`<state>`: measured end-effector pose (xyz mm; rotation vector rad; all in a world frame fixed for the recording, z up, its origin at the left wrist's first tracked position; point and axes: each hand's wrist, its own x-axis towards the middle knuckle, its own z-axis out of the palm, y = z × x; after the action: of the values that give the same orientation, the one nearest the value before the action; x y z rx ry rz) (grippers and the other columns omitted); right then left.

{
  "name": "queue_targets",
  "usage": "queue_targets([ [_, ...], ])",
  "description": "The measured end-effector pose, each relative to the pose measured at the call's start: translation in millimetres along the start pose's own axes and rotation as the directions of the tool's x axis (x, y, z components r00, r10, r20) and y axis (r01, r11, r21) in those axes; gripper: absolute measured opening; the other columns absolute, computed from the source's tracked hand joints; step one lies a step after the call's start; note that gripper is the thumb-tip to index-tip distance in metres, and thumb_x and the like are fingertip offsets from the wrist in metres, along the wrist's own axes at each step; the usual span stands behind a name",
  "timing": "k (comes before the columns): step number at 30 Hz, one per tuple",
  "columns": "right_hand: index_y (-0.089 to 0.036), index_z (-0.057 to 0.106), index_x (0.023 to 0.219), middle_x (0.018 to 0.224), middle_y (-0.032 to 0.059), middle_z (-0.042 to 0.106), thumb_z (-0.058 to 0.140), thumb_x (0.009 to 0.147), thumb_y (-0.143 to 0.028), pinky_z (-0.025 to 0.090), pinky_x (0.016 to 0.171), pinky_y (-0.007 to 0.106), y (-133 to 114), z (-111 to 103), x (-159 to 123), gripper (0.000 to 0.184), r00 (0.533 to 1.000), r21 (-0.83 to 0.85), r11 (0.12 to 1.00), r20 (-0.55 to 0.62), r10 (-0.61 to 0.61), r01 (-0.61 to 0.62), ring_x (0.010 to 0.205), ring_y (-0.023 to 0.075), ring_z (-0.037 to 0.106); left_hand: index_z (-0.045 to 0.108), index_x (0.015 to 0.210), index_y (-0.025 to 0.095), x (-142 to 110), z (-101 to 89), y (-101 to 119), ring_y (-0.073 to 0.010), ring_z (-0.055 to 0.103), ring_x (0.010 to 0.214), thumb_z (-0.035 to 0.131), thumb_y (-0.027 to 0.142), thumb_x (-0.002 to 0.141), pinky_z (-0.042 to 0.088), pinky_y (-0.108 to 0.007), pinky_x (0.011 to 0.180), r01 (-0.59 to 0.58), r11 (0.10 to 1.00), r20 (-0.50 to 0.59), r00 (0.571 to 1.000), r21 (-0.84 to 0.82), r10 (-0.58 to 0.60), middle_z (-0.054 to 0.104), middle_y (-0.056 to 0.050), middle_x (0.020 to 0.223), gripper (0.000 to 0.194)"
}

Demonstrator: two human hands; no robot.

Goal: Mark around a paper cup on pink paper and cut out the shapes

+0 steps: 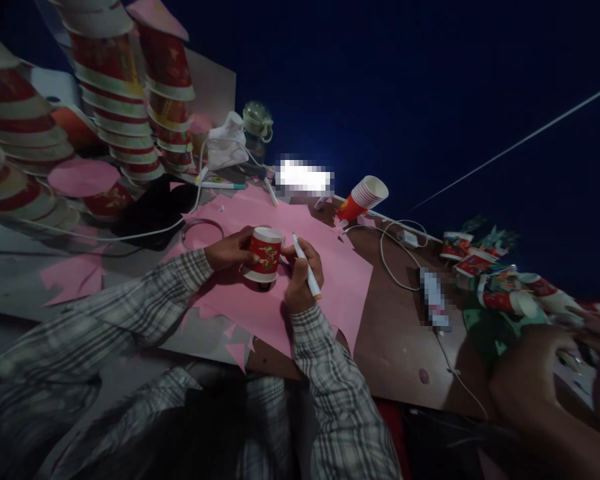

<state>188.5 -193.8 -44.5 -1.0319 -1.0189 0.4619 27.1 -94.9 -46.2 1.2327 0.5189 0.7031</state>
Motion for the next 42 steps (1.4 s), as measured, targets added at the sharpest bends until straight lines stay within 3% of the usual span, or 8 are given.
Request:
queue_targets([
  [5, -0.022, 0.063, 0.123, 0.099, 0.0063, 0.069, 0.057, 0.098, -0.060, 0.063, 0.092, 0.047, 0.5, -0.2, -6.3, 0.046, 0.997, -0.037, 0.996, 0.020, -0.075, 0.075, 0.096, 0.0211, 0.071, 0.059, 0.142, 0.030, -3.5, 9.2, -2.1, -0.0302, 0.060, 0.128, 0.072, 0.019, 0.064, 0.048, -0.048, 0.109, -0.038, 0.990, -0.125, 0.992, -0.134, 0.021, 0.063, -0.005, 0.137, 0.080],
  [8, -0.023, 0.066, 0.124, 0.101, 0.0073, 0.070, 0.056, 0.100, -0.054, 0.062, 0.092, 0.046, -4.4, -3.4, -6.9, 0.041, 0.982, -0.159, 0.970, 0.083, -0.172, 0.183, 0.097, 0.0222, 0.071, 0.059, 0.139, 0.026, -5.9, 15.5, 0.8, -0.0304, 0.062, 0.123, 0.075, 0.024, 0.070, 0.050, -0.049, 0.106, -0.047, 0.990, -0.038, 0.998, -0.136, 0.042, 0.066, -0.009, 0.132, 0.071],
  [10, -0.023, 0.068, 0.123, 0.100, 0.0079, 0.071, 0.054, 0.102, -0.051, 0.062, 0.087, 0.045, -8.5, -5.7, -5.5, 0.038, 0.954, -0.255, 0.923, 0.160, -0.253, 0.287, 0.096, 0.0229, 0.071, 0.061, 0.133, 0.021, -6.1, 16.4, 2.9, -0.0320, 0.061, 0.122, 0.083, 0.030, 0.068, 0.049, -0.050, 0.108, -0.065, 0.998, 0.005, 0.998, -0.022, 0.065, 0.066, -0.012, 0.127, 0.069],
  [13, -0.025, 0.069, 0.124, 0.100, 0.0077, 0.072, 0.051, 0.104, -0.045, 0.062, 0.082, 0.043, -12.7, -8.2, -2.7, 0.034, 0.894, -0.293, 0.853, 0.265, -0.362, 0.432, 0.096, 0.0232, 0.071, 0.064, 0.122, 0.018, -4.6, 14.2, 2.5, -0.0342, 0.057, 0.125, 0.095, 0.036, 0.056, 0.046, -0.051, 0.112, -0.080, 0.968, -0.109, 0.988, 0.237, 0.109, 0.061, -0.012, 0.121, 0.075],
  [15, -0.026, 0.070, 0.123, 0.099, 0.0074, 0.073, 0.051, 0.104, -0.043, 0.062, 0.080, 0.042, -13.4, -9.1, -1.8, 0.032, 0.859, -0.277, 0.824, 0.302, -0.413, 0.494, 0.096, 0.0237, 0.071, 0.064, 0.121, 0.017, -3.3, 12.5, -0.3, -0.0337, 0.057, 0.124, 0.096, 0.039, 0.054, 0.046, -0.052, 0.112, -0.058, 0.954, -0.147, 0.983, 0.294, 0.105, 0.060, -0.011, 0.118, 0.077],
  [21, -0.022, 0.068, 0.121, 0.098, 0.0083, 0.072, 0.053, 0.101, -0.046, 0.061, 0.068, 0.036, -11.4, -10.1, -5.2, 0.034, 0.922, -0.343, 0.868, 0.274, -0.274, 0.360, 0.082, 0.0210, 0.071, 0.060, 0.126, 0.019, -1.0, 9.9, -7.9, -0.0296, 0.060, 0.118, 0.096, 0.040, 0.058, 0.048, -0.052, 0.108, -0.063, 0.977, -0.102, 0.991, 0.202, 0.085, 0.063, -0.010, 0.119, 0.079],
  [32, -0.022, 0.070, 0.110, 0.097, 0.0068, 0.072, 0.055, 0.099, -0.036, 0.062, 0.075, 0.038, -12.8, -8.9, -3.3, 0.023, 0.911, -0.300, 0.876, 0.286, -0.295, 0.378, 0.089, 0.0219, 0.073, 0.060, 0.126, 0.018, -1.3, 9.1, -2.4, -0.0309, 0.059, 0.119, 0.094, 0.037, 0.059, 0.045, -0.054, 0.110, -0.035, 0.980, -0.101, 0.993, 0.197, 0.056, 0.061, -0.010, 0.119, 0.077],
  [42, -0.022, 0.071, 0.108, 0.096, 0.0068, 0.071, 0.058, 0.098, -0.039, 0.061, 0.075, 0.037, -13.7, -8.6, -2.5, 0.024, 0.930, -0.296, 0.891, 0.234, -0.282, 0.344, 0.087, 0.0215, 0.071, 0.061, 0.126, 0.020, -2.8, 8.8, -6.8, -0.0283, 0.061, 0.116, 0.091, 0.038, 0.063, 0.048, -0.049, 0.107, -0.037, 0.983, -0.094, 0.994, 0.181, 0.055, 0.062, -0.009, 0.118, 0.073],
])
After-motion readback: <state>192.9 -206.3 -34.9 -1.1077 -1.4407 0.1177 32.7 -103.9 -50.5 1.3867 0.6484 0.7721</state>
